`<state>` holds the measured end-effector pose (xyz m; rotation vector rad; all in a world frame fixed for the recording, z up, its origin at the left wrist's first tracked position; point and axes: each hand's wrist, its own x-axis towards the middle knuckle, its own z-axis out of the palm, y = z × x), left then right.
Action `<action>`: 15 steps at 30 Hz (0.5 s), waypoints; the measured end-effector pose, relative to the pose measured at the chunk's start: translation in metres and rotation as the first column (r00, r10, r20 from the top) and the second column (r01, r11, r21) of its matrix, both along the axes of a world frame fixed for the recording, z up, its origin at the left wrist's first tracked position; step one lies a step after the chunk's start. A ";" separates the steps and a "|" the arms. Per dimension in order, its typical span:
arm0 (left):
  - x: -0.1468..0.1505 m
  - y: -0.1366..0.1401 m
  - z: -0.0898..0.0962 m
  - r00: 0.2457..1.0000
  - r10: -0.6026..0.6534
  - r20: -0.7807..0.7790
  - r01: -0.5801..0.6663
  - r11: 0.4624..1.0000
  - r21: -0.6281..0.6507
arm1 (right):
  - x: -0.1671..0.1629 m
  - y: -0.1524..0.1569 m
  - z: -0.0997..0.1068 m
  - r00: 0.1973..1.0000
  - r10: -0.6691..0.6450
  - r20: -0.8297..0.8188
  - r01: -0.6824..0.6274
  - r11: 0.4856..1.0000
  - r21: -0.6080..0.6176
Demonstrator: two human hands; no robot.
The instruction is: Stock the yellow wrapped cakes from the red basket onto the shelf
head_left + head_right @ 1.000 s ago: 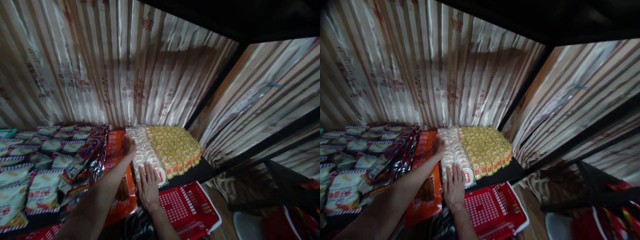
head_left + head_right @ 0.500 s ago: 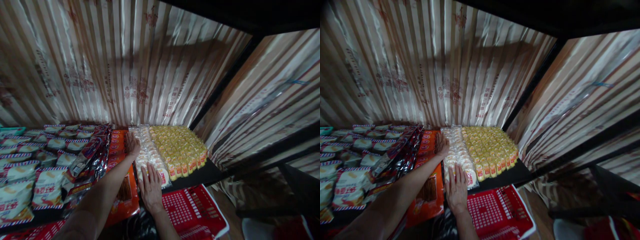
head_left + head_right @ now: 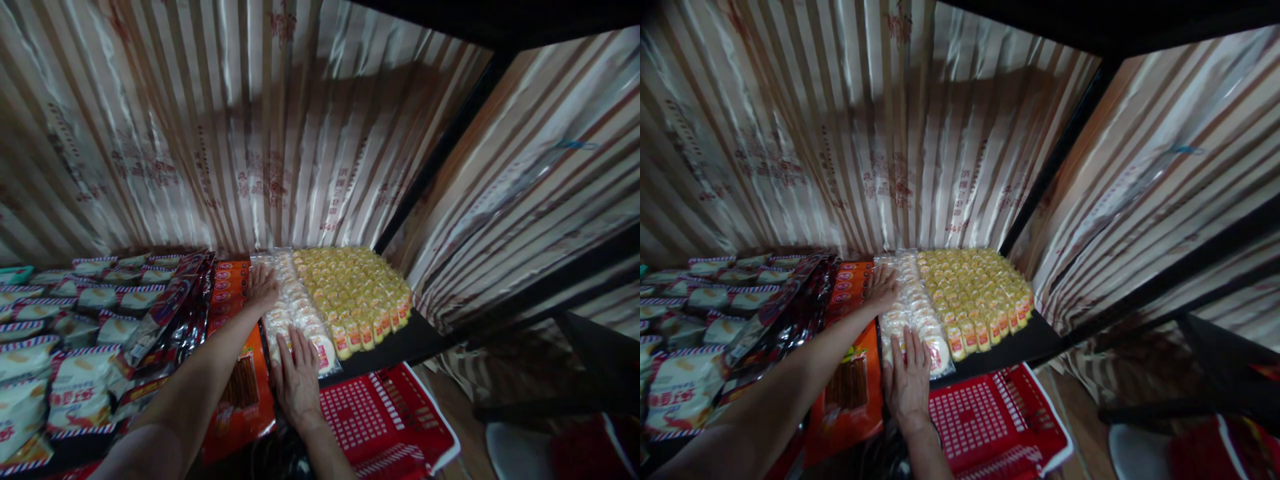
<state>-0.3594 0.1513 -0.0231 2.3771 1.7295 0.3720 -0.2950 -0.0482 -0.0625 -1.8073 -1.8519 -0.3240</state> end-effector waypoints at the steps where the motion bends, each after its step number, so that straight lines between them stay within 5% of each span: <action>1: 0.001 -0.002 0.001 1.000 0.005 0.006 -0.006 0.999 0.041 | 0.000 0.000 0.000 1.000 -0.004 -0.004 0.004 1.000 0.002; 4: 0.005 -0.008 0.003 0.999 -0.054 0.002 0.053 0.993 0.107 | 0.001 -0.001 -0.001 1.000 -0.008 -0.012 0.008 1.000 0.002; 9: 0.012 -0.011 -0.004 0.987 -0.149 -0.060 0.148 0.989 -0.029 | 0.001 -0.002 0.001 1.000 0.013 -0.027 -0.013 1.000 -0.004; 15: 0.013 -0.009 -0.009 0.984 -0.156 -0.083 0.155 0.988 -0.023 | 0.001 -0.003 0.005 1.000 -0.003 -0.016 0.003 0.999 0.041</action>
